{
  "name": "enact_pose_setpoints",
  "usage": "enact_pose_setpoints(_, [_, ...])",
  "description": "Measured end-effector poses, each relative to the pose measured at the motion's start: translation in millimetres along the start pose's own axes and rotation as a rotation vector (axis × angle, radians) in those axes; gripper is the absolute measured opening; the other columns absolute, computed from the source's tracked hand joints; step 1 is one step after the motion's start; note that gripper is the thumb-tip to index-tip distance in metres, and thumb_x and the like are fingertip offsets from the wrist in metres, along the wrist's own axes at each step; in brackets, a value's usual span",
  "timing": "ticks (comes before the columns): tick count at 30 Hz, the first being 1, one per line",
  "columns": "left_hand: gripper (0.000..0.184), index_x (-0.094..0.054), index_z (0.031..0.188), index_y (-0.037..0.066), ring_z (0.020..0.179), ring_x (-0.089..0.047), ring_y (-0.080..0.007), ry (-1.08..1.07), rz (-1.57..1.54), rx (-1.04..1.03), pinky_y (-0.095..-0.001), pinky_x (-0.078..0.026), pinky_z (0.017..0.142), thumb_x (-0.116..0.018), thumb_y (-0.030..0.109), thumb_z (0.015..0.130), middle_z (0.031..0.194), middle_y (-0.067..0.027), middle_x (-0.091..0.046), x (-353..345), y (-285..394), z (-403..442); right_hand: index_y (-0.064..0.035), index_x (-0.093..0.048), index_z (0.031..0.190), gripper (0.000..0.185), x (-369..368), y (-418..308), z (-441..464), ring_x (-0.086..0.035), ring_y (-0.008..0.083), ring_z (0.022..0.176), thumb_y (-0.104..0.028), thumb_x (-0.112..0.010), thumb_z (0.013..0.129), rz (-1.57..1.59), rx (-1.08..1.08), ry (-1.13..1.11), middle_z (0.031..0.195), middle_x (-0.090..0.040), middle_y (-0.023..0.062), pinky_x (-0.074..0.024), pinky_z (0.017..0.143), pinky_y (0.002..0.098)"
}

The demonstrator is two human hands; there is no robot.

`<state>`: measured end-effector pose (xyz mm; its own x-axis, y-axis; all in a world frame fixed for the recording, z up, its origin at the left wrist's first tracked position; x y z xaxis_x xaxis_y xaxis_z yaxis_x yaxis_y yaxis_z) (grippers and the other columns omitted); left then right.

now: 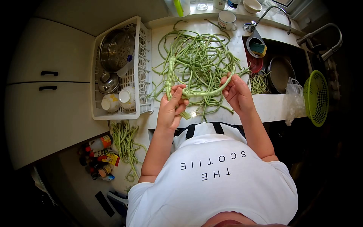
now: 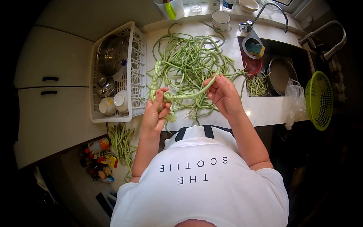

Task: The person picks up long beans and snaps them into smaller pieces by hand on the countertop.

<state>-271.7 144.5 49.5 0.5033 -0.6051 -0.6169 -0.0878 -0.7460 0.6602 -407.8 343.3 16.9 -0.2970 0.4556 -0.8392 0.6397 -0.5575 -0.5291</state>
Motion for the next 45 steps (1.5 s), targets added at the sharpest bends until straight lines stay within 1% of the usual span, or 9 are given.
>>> enact_pose_setpoints(10, [0.024, -0.061, 0.116, 0.002, 0.076, -0.067, -0.0102, -0.055, 0.028, -0.024, -0.0157, -0.027, 0.041, -0.064, 0.015, 0.096, 0.092, -0.0021, -0.062, -5.4, -2.3, -1.6, 0.0031, -0.060, 0.100, 0.018, 5.8, 17.5, 5.2, -0.065, 0.0208, 0.096, -0.013, -0.052, 0.101, 0.632, -0.211, 0.182, 0.101, -0.065, 0.0126, -0.0593, 0.085, 0.0274])
enact_pose_setpoints(15, [0.033, -0.059, 0.124, 0.000, 0.070, -0.062, -0.0071, -0.018, 0.389, -0.293, -0.0173, -0.041, 0.050, -0.066, 0.010, 0.093, 0.095, -0.0034, -0.060, -15.1, -0.1, -9.8, 0.0069, -0.059, 0.098, 0.020, 6.8, 21.2, 4.4, -0.062, 0.0246, 0.100, -0.012, -0.052, 0.101, 0.848, -0.302, 0.176, 0.099, -0.064, 0.0145, -0.0595, 0.086, 0.0283])
enact_pose_setpoints(19, [0.037, -0.059, 0.125, -0.001, 0.073, -0.064, -0.0095, -0.030, 0.410, -0.393, -0.0211, -0.051, 0.059, -0.067, 0.003, 0.090, 0.098, -0.0038, -0.060, -26.7, 0.8, -16.5, 0.0075, -0.059, 0.099, 0.021, 6.9, 21.6, 4.1, -0.062, 0.0249, 0.100, -0.012, -0.052, 0.101, 0.860, -0.312, 0.196, 0.101, -0.063, 0.0152, -0.0595, 0.087, 0.0286])
enact_pose_setpoints(22, [0.040, -0.060, 0.124, 0.001, 0.075, -0.062, -0.0066, -0.072, 0.383, -0.476, -0.0170, -0.040, 0.053, -0.071, -0.002, 0.086, 0.093, -0.0025, -0.062, -28.1, -0.1, -19.6, 0.0080, -0.059, 0.101, 0.021, 6.6, 20.9, 4.4, -0.063, 0.0248, 0.100, -0.012, -0.052, 0.101, 0.883, -0.318, 0.197, 0.101, -0.063, 0.0153, -0.0596, 0.087, 0.0292])
enact_pose_setpoints(25, [0.045, -0.060, 0.124, 0.000, 0.077, -0.066, -0.0106, -0.023, 0.621, -0.510, -0.0169, -0.045, 0.057, -0.071, -0.008, 0.082, 0.096, -0.0037, -0.063, -19.8, 3.4, -22.2, 0.0087, -0.058, 0.103, 0.022, 6.3, 20.1, 4.6, -0.062, 0.0248, 0.100, -0.012, -0.051, 0.101, 0.876, -0.316, 0.186, 0.102, -0.063, 0.0156, -0.0595, 0.087, 0.0294])
enact_pose_setpoints(27, [0.047, -0.061, 0.123, 0.001, 0.073, -0.063, -0.0060, -0.004, 0.889, -0.627, -0.0155, -0.038, 0.052, -0.073, -0.009, 0.078, 0.092, -0.0023, -0.065, -17.0, 4.9, -22.3, 0.0090, -0.059, 0.104, 0.025, 5.8, 19.3, 3.8, -0.062, 0.0239, 0.101, -0.014, -0.051, 0.101, 0.783, -0.267, 0.155, 0.103, -0.063, 0.0157, -0.0595, 0.086, 0.0287])
enact_pose_setpoints(40, [0.046, -0.058, 0.115, 0.003, 0.063, -0.051, 0.0012, 0.057, 0.921, -0.898, -0.0155, -0.030, 0.047, -0.073, -0.012, 0.074, 0.100, -0.0037, -0.065, -22.2, 7.3, -27.2, -0.0088, -0.052, 0.107, 0.017, 12.8, 20.0, 0.5, -0.057, 0.0244, 0.099, -0.013, -0.047, 0.092, 0.230, -0.081, 0.086, 0.096, -0.059, 0.0079, -0.0494, 0.087, 0.0366])
enact_pose_setpoints(42, [0.041, -0.061, 0.108, 0.006, 0.065, -0.054, -0.0103, 0.067, 0.942, -0.983, -0.0226, -0.041, 0.052, -0.078, -0.005, 0.073, 0.089, -0.0060, -0.064, -25.6, 9.4, -27.5, -0.0100, -0.050, 0.108, 0.019, 15.0, 23.0, 1.5, -0.054, 0.0232, 0.097, -0.010, -0.046, 0.089, 0.327, -0.099, 0.010, 0.093, -0.054, 0.0063, -0.0491, 0.084, 0.0351])
enact_pose_setpoints(45, [0.038, -0.062, 0.106, 0.006, 0.070, -0.057, -0.0134, 0.062, 0.957, -0.982, -0.0248, -0.044, 0.057, -0.077, -0.006, 0.073, 0.088, -0.0064, -0.064, -27.6, 11.2, -28.8, -0.0103, -0.049, 0.108, 0.021, 14.3, 22.3, 2.4, -0.051, 0.0218, 0.095, -0.008, -0.046, 0.087, 0.308, -0.102, 0.012, 0.090, -0.050, 0.0052, -0.0481, 0.080, 0.0342])
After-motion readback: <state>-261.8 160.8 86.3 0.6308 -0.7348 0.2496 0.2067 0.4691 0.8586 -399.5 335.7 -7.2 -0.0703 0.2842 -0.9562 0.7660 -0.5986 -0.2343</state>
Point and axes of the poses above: each hand's wrist, its own z-axis towards the middle knuckle, its own x-axis out of the back of the hand, y = z × x, the point moved 2 cm from there along z, towards the middle knuckle
